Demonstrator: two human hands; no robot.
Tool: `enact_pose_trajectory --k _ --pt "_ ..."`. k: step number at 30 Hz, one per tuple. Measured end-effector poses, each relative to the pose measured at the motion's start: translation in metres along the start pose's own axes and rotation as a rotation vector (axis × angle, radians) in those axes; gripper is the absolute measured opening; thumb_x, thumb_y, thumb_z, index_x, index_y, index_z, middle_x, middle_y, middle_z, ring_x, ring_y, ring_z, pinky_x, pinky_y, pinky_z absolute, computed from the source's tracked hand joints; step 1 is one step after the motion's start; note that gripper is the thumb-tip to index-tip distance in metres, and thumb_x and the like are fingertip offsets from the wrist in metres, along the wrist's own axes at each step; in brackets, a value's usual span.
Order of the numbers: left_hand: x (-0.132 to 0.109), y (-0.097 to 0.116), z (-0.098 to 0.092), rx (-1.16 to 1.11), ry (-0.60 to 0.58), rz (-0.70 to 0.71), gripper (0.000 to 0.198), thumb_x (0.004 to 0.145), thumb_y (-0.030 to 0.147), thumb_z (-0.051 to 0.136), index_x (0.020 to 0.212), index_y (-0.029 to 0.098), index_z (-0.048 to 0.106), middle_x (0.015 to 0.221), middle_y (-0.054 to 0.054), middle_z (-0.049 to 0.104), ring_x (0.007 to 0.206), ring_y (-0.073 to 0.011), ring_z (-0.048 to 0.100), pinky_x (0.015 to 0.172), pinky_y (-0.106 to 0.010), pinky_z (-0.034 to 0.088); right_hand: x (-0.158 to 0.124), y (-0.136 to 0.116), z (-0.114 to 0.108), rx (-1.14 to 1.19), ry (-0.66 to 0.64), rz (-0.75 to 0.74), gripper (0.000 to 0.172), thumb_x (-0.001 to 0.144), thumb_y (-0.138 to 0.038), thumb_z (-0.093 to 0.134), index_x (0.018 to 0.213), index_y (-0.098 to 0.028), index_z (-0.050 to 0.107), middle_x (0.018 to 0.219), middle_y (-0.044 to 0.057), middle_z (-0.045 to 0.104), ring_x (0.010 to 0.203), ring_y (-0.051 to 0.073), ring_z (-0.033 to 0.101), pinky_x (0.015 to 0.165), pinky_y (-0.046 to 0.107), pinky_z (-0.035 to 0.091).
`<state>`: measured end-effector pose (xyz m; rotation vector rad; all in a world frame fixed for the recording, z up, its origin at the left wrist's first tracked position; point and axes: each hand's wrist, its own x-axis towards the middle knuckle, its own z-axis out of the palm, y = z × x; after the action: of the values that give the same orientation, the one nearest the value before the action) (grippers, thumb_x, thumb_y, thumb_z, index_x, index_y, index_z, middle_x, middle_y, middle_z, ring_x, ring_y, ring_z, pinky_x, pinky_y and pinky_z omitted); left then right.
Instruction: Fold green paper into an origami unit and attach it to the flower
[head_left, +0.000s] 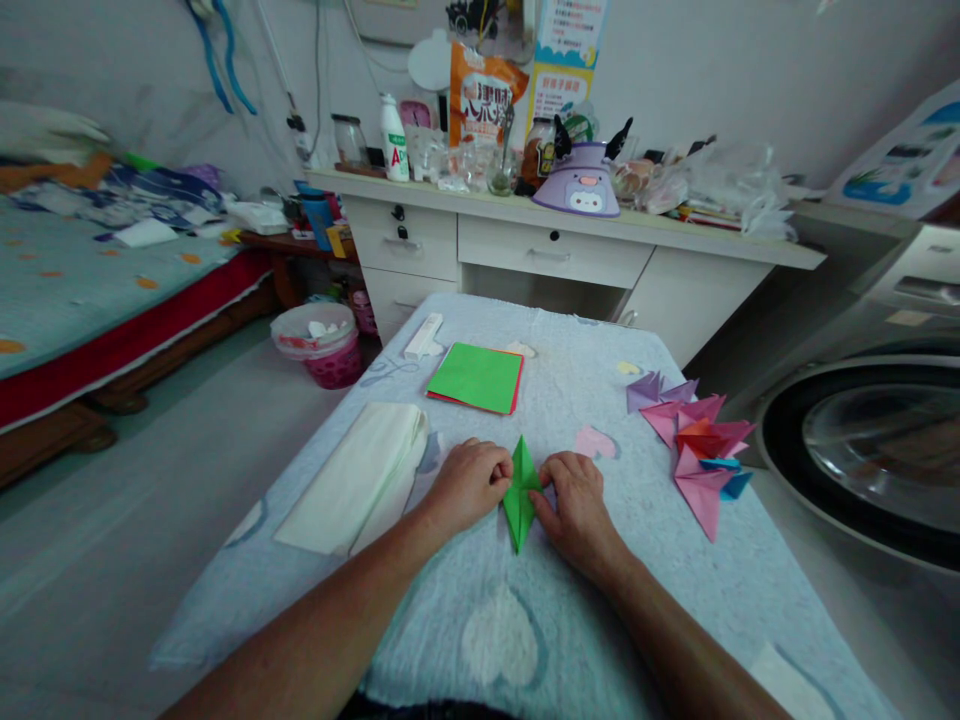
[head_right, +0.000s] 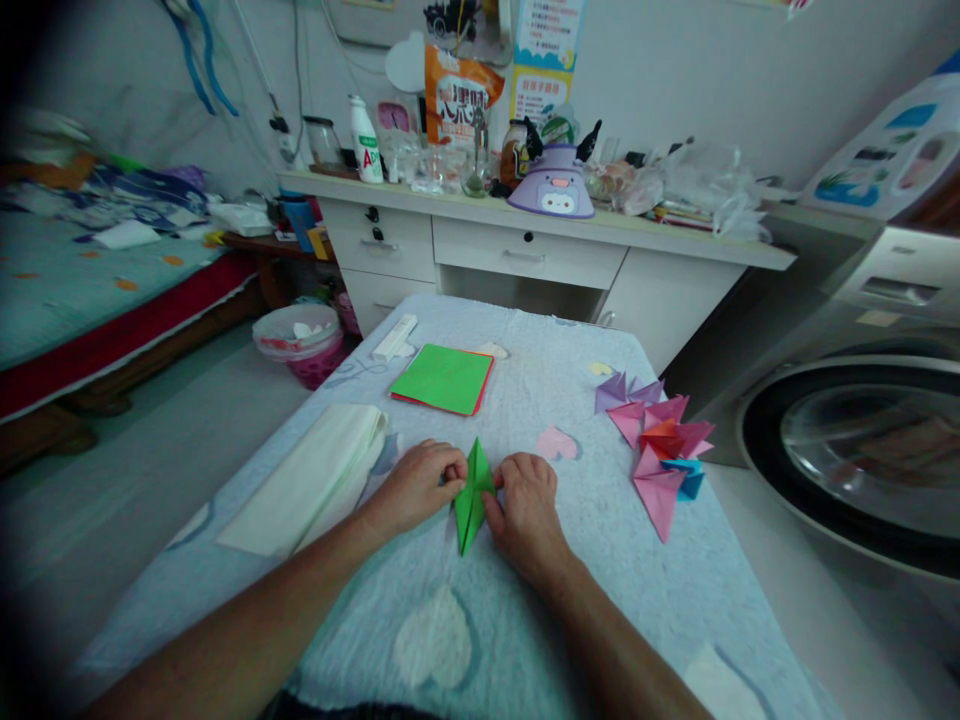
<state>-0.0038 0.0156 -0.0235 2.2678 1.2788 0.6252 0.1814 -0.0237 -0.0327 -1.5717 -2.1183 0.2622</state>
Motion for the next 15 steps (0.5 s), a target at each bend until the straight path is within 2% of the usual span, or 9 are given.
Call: enact_pose_trajectory --k 4,10,15 --pt "0.000 0.001 0.000 -0.021 0.006 0.005 0.012 0.074 0.009 0.057 0.072 0.020 0.061 0.072 0.001 0.065 0.077 -0.0178 0.056 0.075 -0.029 0.039 0.000 0.000 -0.002 0.089 0.002 -0.033 0.006 0.080 -0.014 0.057 0.083 -0.019 0.054 0.083 0.004 0.058 0.086 0.022 0.050 0.083 0.037 0.036" --pt "0.000 0.004 -0.001 -0.048 0.041 0.000 0.011 0.074 0.010 0.058 0.073 0.020 0.059 0.071 0.001 0.063 0.077 -0.0177 0.056 0.072 -0.029 0.039 0.000 -0.004 -0.009 0.189 -0.015 0.002 0.005 0.081 -0.014 0.055 0.082 -0.019 0.055 0.080 0.003 0.059 0.083 0.021 0.053 0.083 0.037 0.038" --pt "0.000 0.007 -0.001 -0.070 -0.004 -0.011 0.011 0.074 0.010 0.058 0.073 0.021 0.060 0.072 0.001 0.063 0.078 -0.0178 0.056 0.073 -0.029 0.041 0.000 -0.004 -0.009 0.173 -0.019 0.023 0.005 0.079 -0.014 0.056 0.079 -0.019 0.056 0.079 0.003 0.061 0.082 0.021 0.055 0.081 0.036 0.040"
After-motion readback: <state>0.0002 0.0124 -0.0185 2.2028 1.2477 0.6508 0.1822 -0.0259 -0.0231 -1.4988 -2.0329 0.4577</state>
